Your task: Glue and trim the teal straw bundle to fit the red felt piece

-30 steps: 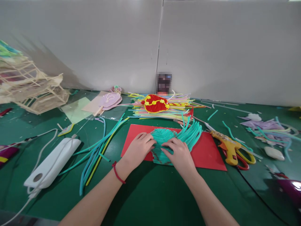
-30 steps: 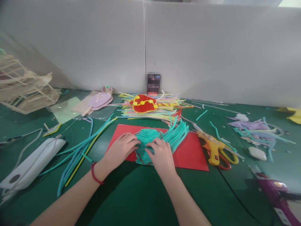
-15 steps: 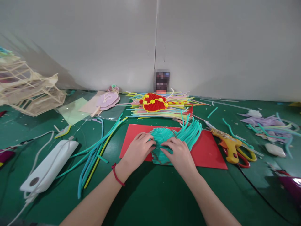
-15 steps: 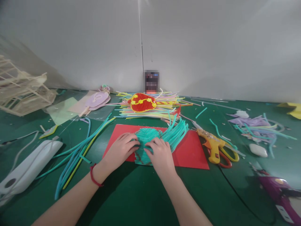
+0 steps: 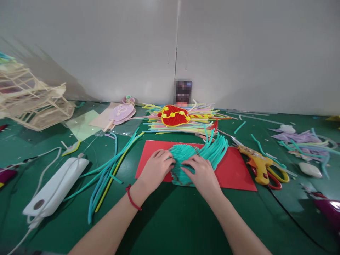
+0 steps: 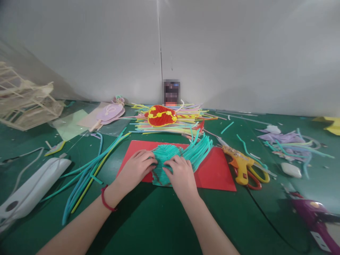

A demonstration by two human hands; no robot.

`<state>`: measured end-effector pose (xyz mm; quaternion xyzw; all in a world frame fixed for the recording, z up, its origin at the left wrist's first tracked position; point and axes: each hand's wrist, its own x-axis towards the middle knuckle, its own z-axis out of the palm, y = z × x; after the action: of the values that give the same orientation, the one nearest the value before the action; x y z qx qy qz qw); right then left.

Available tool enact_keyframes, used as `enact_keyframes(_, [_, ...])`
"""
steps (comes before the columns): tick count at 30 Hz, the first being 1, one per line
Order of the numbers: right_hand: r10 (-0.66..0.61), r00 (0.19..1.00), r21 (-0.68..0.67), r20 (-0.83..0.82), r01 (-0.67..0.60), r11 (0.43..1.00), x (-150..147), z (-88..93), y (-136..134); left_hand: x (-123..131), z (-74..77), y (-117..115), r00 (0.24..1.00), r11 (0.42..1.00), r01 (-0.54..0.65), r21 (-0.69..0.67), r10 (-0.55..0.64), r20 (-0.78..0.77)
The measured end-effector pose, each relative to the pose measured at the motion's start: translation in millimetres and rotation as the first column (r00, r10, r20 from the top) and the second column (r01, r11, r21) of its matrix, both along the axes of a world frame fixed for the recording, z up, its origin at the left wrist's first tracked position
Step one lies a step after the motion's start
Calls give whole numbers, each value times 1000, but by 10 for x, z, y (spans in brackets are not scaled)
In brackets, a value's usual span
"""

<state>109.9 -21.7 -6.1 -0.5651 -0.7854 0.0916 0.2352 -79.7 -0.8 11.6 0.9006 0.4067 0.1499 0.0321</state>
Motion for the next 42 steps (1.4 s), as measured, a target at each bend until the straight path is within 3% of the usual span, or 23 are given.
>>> enact_keyframes(9, [8,1000,-32,0,-8,999,2,12,10,29,54,10,994,991,59,124,-47,-97])
enact_keyframes(42, [11,1000,-55,-22,-12,998,-5,3,25,39,70,10,991,992,57,108,-43,-128])
